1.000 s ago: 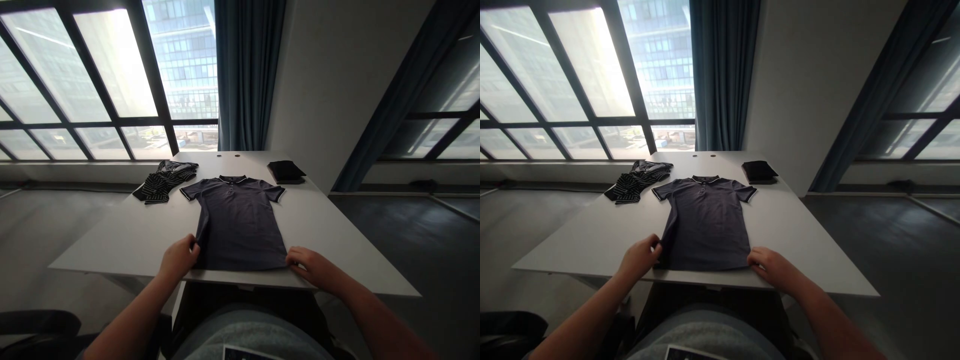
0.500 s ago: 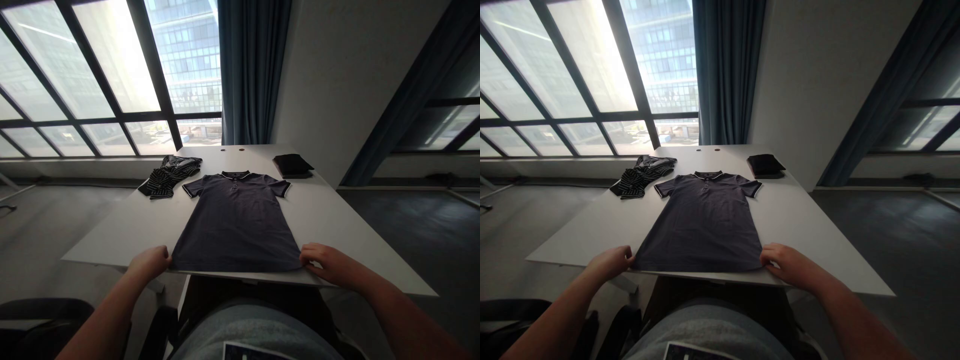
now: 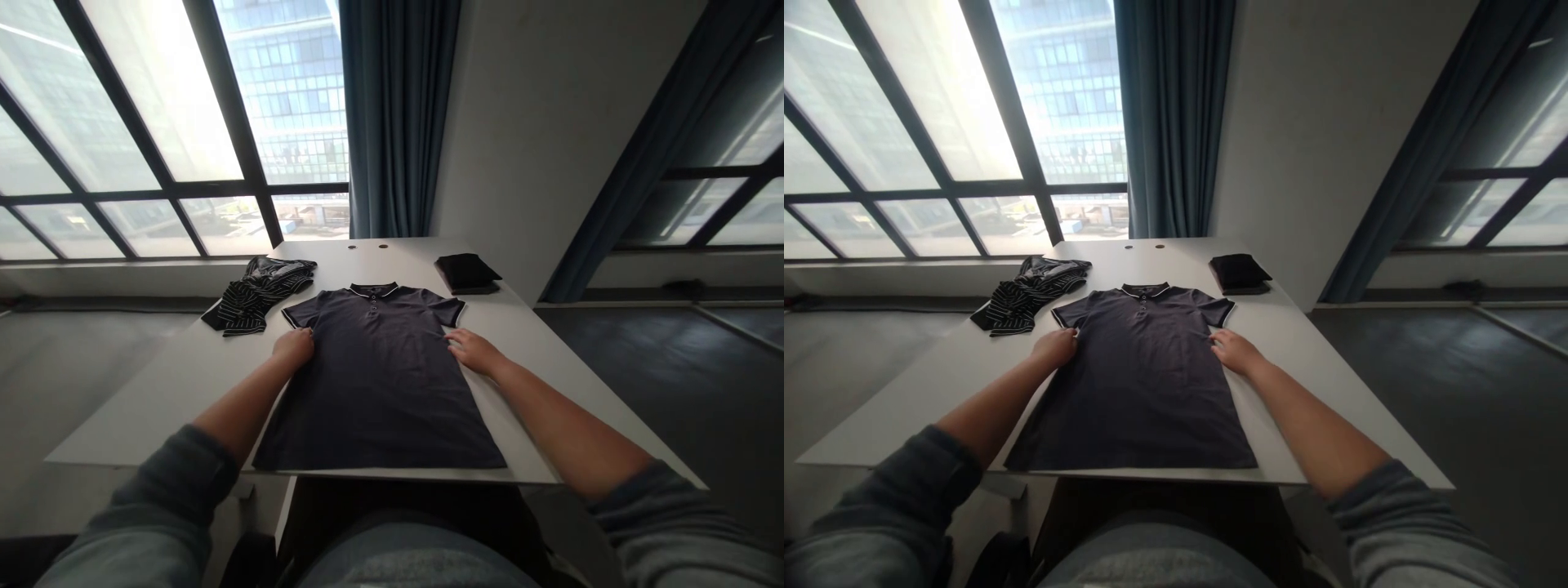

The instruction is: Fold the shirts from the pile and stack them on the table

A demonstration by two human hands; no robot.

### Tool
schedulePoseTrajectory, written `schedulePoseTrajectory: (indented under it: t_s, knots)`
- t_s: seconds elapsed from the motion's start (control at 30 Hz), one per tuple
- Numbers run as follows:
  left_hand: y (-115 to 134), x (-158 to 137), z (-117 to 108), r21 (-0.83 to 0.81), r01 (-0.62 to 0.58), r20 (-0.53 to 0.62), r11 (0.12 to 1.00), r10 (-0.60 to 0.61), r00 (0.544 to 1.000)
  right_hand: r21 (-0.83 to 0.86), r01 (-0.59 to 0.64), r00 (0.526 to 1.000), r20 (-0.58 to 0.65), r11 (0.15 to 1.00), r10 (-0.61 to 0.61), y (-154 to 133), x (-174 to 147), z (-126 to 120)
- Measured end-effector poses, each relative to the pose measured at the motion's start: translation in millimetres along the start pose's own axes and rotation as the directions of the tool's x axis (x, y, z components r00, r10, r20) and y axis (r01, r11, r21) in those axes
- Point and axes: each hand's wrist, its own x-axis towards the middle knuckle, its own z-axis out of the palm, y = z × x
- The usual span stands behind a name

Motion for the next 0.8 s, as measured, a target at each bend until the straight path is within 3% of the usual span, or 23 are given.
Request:
schedulePoseTrajectory:
  t_s: [0.13, 0.3, 0.43, 0.57, 0.8]
  knots:
    - [-3.8, 68.7, 13.7, -0.022, 0.033, -0.023, 0.999, -0.034, 0.999, -0.093, -0.132, 0.990, -0.068, 0.987, 0.126, 26.7, 52.4, 24.0]
    - [-31.5, 124.0, 44.1, -0.043, 0.034, 0.043, 0.998, -0.032, 0.999, -0.124, -0.267, 0.956, -0.162, 0.956, 0.246, 64.8, 66.2, 42.1]
    - [-62.4, 134.7, 71.3, -0.043, 0.001, 0.065, 0.999, 0.002, 0.998, -0.109, -0.283, 0.935, -0.250, 0.953, 0.249, 87.3, 64.9, 55.1]
    - [-88.9, 131.6, 91.6, -0.085, -0.067, -0.039, 0.994, 0.064, 0.997, -0.129, -0.221, 0.940, -0.293, 0.967, 0.176, 95.3, 69.6, 61.1]
    - [-104.8, 135.4, 100.7, -0.147, -0.095, -0.156, 0.985, 0.071, 0.985, -0.155, -0.183, 0.935, -0.332, 0.971, 0.124, 92.0, 72.0, 58.8]
